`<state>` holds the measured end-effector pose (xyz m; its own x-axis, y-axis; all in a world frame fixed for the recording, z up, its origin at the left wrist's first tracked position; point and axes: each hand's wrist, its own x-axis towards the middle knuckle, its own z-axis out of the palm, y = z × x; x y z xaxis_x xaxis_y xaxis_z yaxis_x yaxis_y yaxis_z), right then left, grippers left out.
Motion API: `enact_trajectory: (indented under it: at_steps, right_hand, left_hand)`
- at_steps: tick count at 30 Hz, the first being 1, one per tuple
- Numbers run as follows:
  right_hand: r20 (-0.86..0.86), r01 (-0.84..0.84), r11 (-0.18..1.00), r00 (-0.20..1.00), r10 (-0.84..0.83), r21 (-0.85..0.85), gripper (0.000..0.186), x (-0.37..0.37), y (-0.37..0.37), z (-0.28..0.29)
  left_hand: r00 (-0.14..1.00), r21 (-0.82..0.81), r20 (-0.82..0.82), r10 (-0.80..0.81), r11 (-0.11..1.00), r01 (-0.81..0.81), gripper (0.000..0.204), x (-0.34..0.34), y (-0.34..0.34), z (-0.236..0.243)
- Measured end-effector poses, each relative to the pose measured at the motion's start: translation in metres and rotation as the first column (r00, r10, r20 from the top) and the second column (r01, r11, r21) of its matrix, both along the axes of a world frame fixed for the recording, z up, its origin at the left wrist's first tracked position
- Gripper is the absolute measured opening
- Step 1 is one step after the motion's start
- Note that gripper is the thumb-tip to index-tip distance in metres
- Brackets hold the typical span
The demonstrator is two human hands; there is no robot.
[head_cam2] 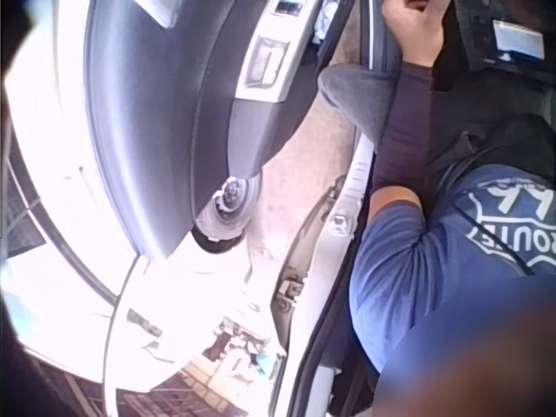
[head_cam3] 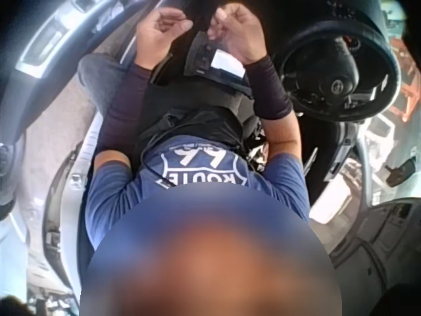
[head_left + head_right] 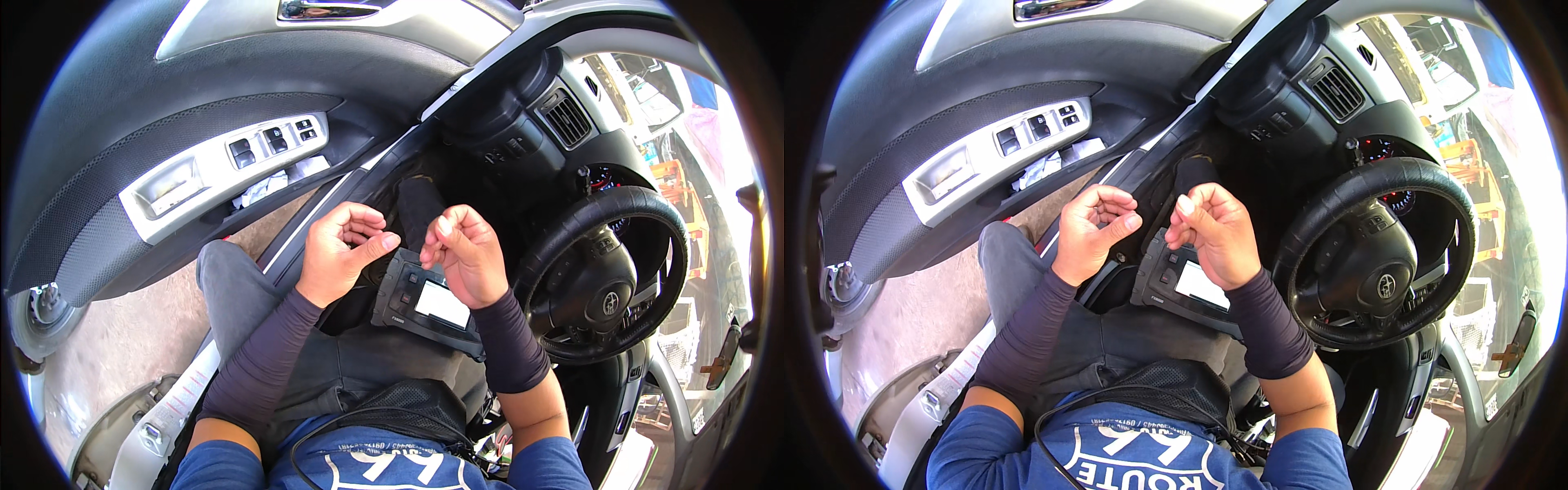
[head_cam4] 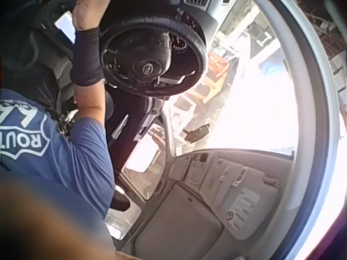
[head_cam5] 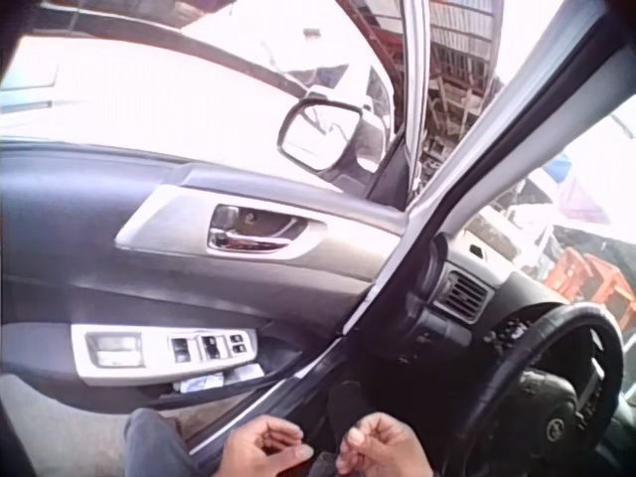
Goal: The person sits in the driver seat of a white car, starts the engine, and uses a handheld diagnostic scanner to read vehicle data. They briefly handle a paper document and then continue operating the scanner while seated.
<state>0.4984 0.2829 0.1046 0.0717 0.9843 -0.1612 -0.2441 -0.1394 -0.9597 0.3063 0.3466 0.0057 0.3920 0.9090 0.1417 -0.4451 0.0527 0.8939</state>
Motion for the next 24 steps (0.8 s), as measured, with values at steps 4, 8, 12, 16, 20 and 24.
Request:
enact_trajectory:
  at_steps: [4, 8, 12, 16, 20, 24]
  right_hand:
    - [0.07, 0.013, 0.995, 0.998, -0.006, -0.096, 0.025, -0.001, 0.018, -0.001]
    - [-0.013, 0.007, 0.988, 1.0, -0.009, -0.153, 0.047, -0.012, 0.027, -0.001]
    - [-0.062, -0.048, 0.989, 0.997, 0.04, -0.139, 0.049, -0.021, 0.028, 0.002]
    - [0.026, 0.022, 0.994, 0.999, -0.019, -0.104, 0.026, -0.03, 0.028, -0.001]
    - [0.204, -0.002, 0.999, 0.979, 0.013, -0.055, 0.018, -0.041, 0.029, -0.004]
    - [0.428, 0.048, 0.999, 0.903, -0.044, 0.0, 0.022, -0.06, 0.025, -0.005]
  left_hand:
    - [0.996, 0.031, -0.004, 0.085, 0.996, -0.085, 0.038, -0.001, 0.002, 0.0]
    - [0.997, -0.062, -0.003, 0.074, 0.995, -0.074, 0.026, -0.001, 0.004, 0.001]
    - [0.987, -0.048, 0.02, 0.161, 0.986, -0.16, 0.019, -0.002, 0.003, 0.005]
    - [0.989, -0.071, -0.064, 0.13, 0.988, -0.134, 0.025, -0.007, 0.003, 0.004]
    - [0.985, 0.008, -0.09, 0.147, 0.989, -0.147, 0.022, -0.003, 0.001, 0.0]
    - [0.977, 0.035, 0.002, 0.212, 0.977, -0.212, 0.019, 0.002, 0.001, 0.001]
